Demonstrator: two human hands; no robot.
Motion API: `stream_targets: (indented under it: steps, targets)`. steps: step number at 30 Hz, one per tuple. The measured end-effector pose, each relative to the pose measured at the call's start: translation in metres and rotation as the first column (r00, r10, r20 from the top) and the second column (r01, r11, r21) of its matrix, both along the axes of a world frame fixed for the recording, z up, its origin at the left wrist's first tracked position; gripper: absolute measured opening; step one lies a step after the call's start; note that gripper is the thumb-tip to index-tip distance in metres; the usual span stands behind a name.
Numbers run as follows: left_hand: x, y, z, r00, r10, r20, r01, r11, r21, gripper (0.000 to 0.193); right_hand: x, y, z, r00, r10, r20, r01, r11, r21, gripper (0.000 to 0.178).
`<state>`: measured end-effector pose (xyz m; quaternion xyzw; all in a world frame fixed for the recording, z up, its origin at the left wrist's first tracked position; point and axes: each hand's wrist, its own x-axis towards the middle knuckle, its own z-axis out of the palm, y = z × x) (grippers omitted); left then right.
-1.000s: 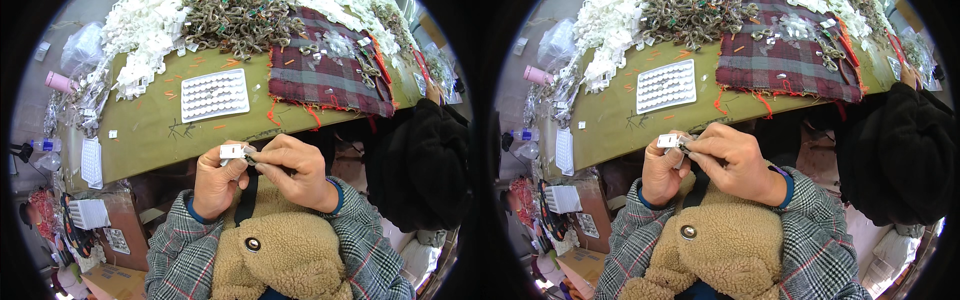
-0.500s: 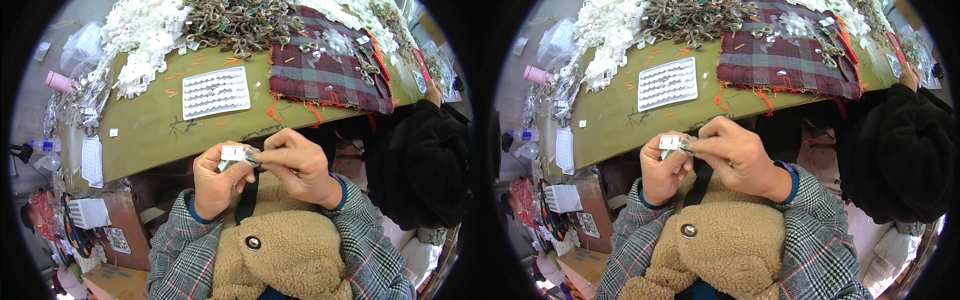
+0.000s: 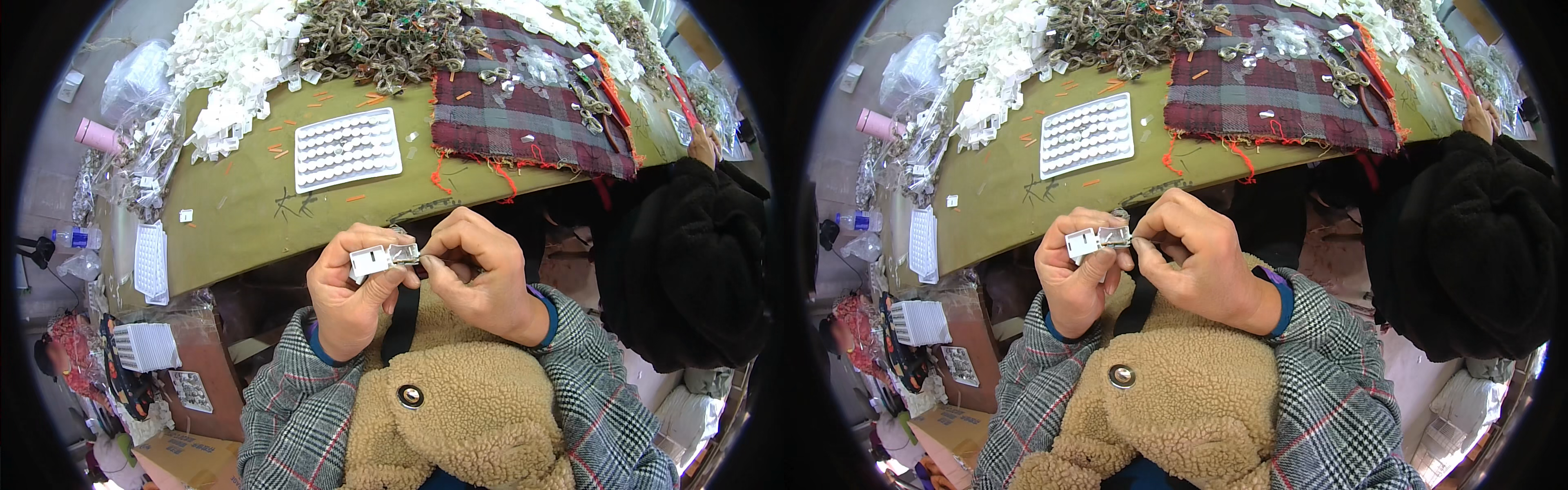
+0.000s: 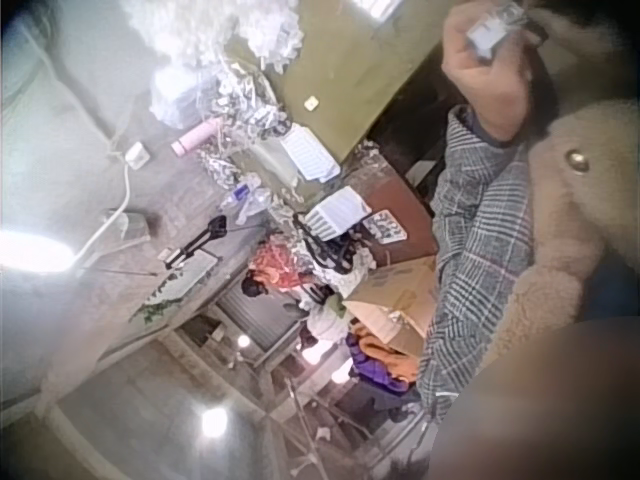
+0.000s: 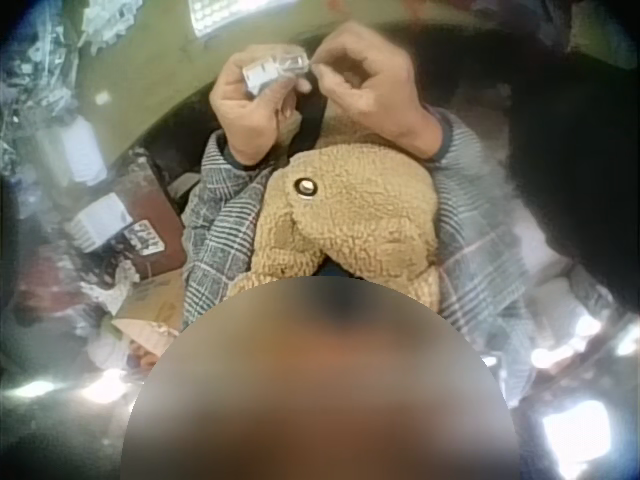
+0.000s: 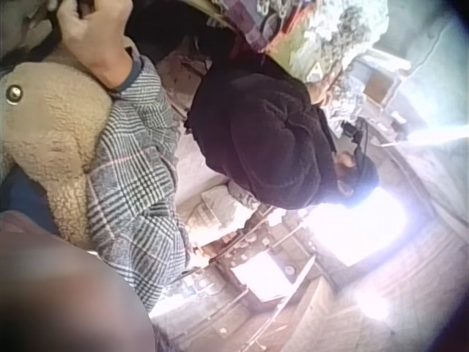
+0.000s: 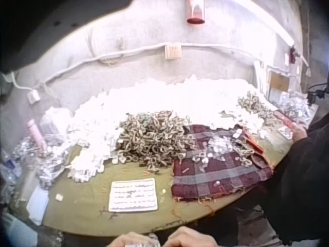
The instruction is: The person repeatedly picks small white plastic housings and metal contacts from a table, inserts the contacts into the housings, and places the assembled units into a white tray. The person also moves a plastic bag and a tray on the table to access parts.
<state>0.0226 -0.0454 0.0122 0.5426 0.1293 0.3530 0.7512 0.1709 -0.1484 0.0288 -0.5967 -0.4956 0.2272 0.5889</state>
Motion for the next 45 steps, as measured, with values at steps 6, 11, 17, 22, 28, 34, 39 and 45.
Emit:
stream_targets:
  steps: [6, 11, 17, 22, 28, 34, 39, 45]
  targets:
    - [0.002, -0.001, -0.002, 1.000, 0.001, 0.025, 0.000, 1.000, -0.025, 0.019, 0.005, 0.003, -0.004, 0.835, 0.095, -0.542, -0.203, 0.969, -0.143, 0.008]
    - [0.000, 0.010, -0.004, 0.966, -0.224, 0.130, 0.259, 0.846, -0.465, 0.027, 0.011, 0.002, -0.001, 0.655, 0.036, -0.754, -0.336, 0.908, -0.248, 0.010]
    - [-0.004, 0.013, -0.008, 0.949, -0.249, 0.193, 0.314, 0.708, -0.632, 0.031, -0.003, 0.009, -0.002, 0.974, -0.028, -0.226, -0.019, 0.979, -0.203, 0.008]
    - [-0.008, 0.006, -0.006, 0.988, -0.119, -0.094, 0.075, 0.923, -0.377, 0.026, -0.002, 0.015, 0.006, 0.993, 0.064, 0.102, -0.066, 0.998, 0.016, 0.017]
    - [-0.012, 0.006, -0.003, 0.950, -0.023, -0.311, -0.034, 0.984, -0.176, 0.019, -0.006, 0.025, 0.011, 0.936, 0.136, 0.324, -0.094, 0.985, -0.143, 0.017]
    - [-0.014, 0.013, -0.002, 0.932, -0.082, -0.354, -0.001, 0.974, -0.226, 0.020, -0.009, 0.033, 0.010, 0.978, 0.073, 0.196, -0.029, 0.975, -0.219, 0.016]
    - [-0.019, 0.026, -0.004, 0.974, -0.144, -0.173, 0.049, 0.885, -0.463, 0.015, 0.004, 0.047, 0.016, 0.989, 0.145, -0.017, -0.145, 0.955, -0.258, 0.010]
    - [-0.031, 0.054, -0.006, 0.985, -0.169, 0.041, 0.159, 0.776, -0.610, 0.025, 0.031, 0.097, -0.009, 0.834, -0.067, 0.548, 0.065, 0.998, 0.023, 0.017]
